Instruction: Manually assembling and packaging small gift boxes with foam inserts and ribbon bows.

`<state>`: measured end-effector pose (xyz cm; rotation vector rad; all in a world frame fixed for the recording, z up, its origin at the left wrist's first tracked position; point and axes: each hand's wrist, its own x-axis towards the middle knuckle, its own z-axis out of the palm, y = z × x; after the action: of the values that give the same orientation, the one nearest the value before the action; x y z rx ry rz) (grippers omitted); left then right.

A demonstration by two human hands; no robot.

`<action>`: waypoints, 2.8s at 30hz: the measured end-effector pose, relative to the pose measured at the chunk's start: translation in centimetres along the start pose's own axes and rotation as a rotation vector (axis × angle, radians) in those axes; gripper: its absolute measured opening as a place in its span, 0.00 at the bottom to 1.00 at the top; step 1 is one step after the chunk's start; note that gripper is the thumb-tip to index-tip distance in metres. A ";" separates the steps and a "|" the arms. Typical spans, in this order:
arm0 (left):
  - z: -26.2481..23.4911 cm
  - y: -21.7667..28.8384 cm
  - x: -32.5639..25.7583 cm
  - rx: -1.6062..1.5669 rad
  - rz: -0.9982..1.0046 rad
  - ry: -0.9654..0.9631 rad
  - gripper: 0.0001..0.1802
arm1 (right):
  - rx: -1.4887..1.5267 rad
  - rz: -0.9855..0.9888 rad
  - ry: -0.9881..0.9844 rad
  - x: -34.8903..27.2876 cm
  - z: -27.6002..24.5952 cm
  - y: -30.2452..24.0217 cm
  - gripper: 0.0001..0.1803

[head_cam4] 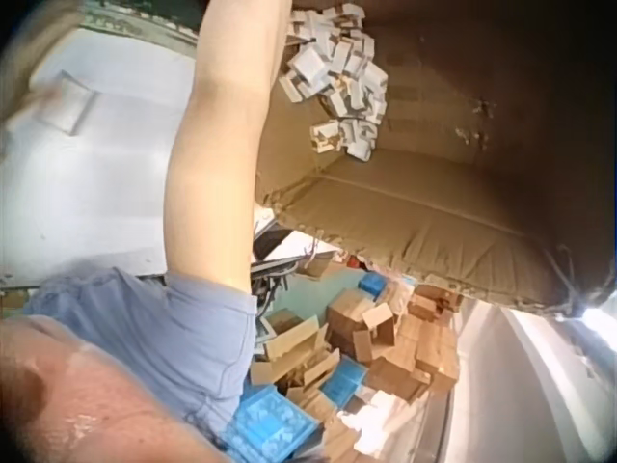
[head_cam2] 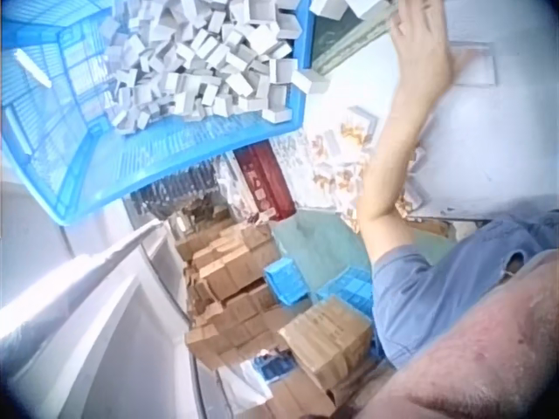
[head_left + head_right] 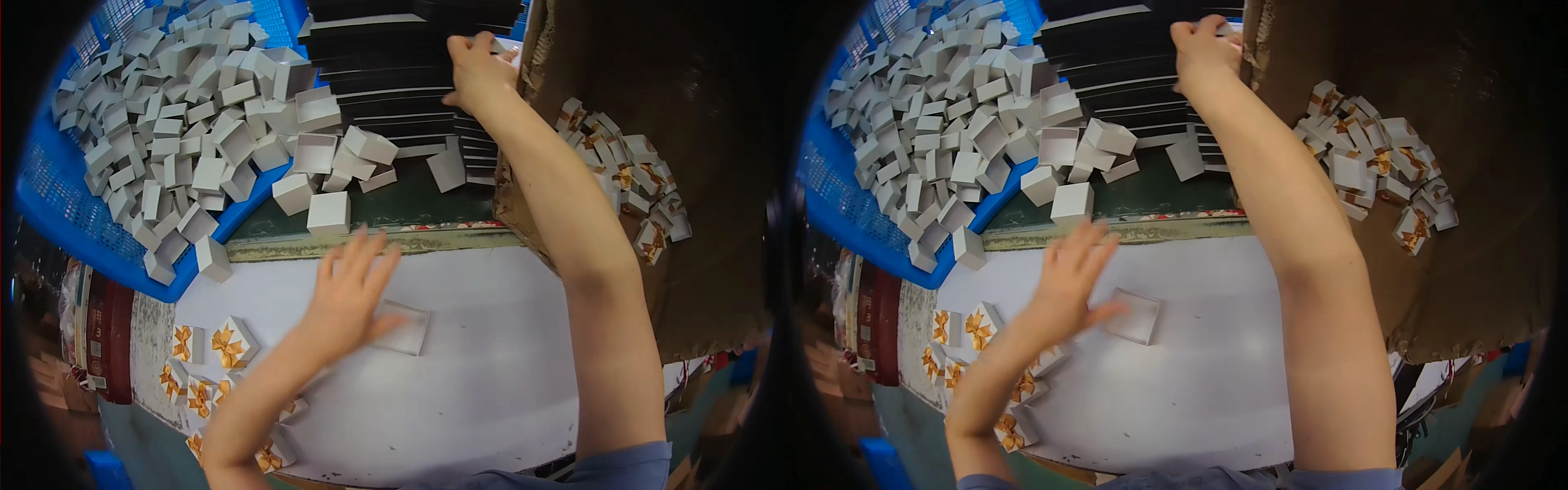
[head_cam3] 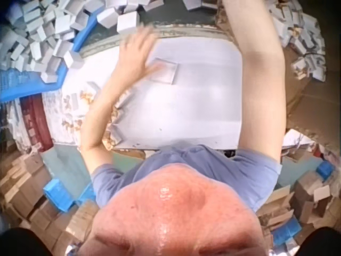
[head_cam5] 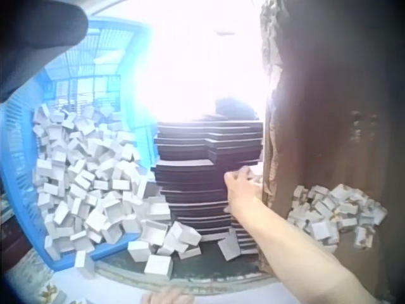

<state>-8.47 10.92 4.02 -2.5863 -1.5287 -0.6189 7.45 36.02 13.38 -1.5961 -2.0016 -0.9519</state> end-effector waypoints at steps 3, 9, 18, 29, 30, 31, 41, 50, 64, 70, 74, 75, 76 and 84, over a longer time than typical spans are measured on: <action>-3.1 -3.2 7.7 0.180 0.102 0.201 0.46 | 0.256 0.036 -0.009 -0.6 1.6 0.9 0.39; -6.7 -10.3 20.3 0.335 0.312 0.582 0.40 | 0.561 -0.041 0.091 -2.9 2.2 0.9 0.32; 3.6 -14.1 14.8 0.397 0.233 0.489 0.41 | 0.893 -0.581 0.014 -21.4 3.9 2.8 0.34; 7.5 -10.1 9.8 0.109 -0.104 -0.027 0.06 | 0.908 -0.280 -0.176 -23.3 -1.4 4.9 0.24; 5.9 -8.4 8.8 0.132 -0.127 -0.162 0.06 | 0.971 -0.268 -0.198 -23.2 -1.8 4.9 0.22; 4.9 -7.4 7.6 0.124 -0.123 -0.166 0.06 | 1.036 -0.256 -0.218 -23.0 -2.2 4.8 0.19; 2.6 14.8 -10.0 -0.271 0.062 -0.102 0.14 | 0.953 -0.124 0.322 -23.2 -5.5 6.9 0.14; 7.6 15.3 -11.1 -0.786 -0.215 0.065 0.49 | 1.216 -0.799 -0.312 -36.7 -12.8 7.7 0.18; 2.8 14.6 -10.2 0.008 0.087 -0.496 0.28 | 0.229 1.213 0.112 -26.6 8.8 35.7 0.43; 4.4 14.6 -19.9 -0.199 -0.136 -0.283 0.41 | 0.490 1.416 0.134 -25.7 14.8 45.6 0.50; 5.2 15.9 -22.6 -0.341 -0.430 -0.250 0.47 | 0.904 1.358 0.131 -27.4 19.3 54.9 0.50; 5.1 16.2 -22.2 -0.332 -0.454 -0.246 0.47 | 0.923 1.346 0.113 -26.9 20.2 53.6 0.50; 4.8 16.1 -21.9 -0.317 -0.454 -0.303 0.48 | 1.216 1.359 0.177 -26.6 19.5 50.5 0.50; 4.6 15.9 -22.2 -0.221 -0.411 -0.429 0.51 | 1.583 1.060 -0.352 -22.8 21.3 45.7 0.30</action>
<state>-2.89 -14.13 -6.40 -2.7051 -2.2807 -0.2738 59.35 40.97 -5.04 -1.3305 -0.9689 1.1078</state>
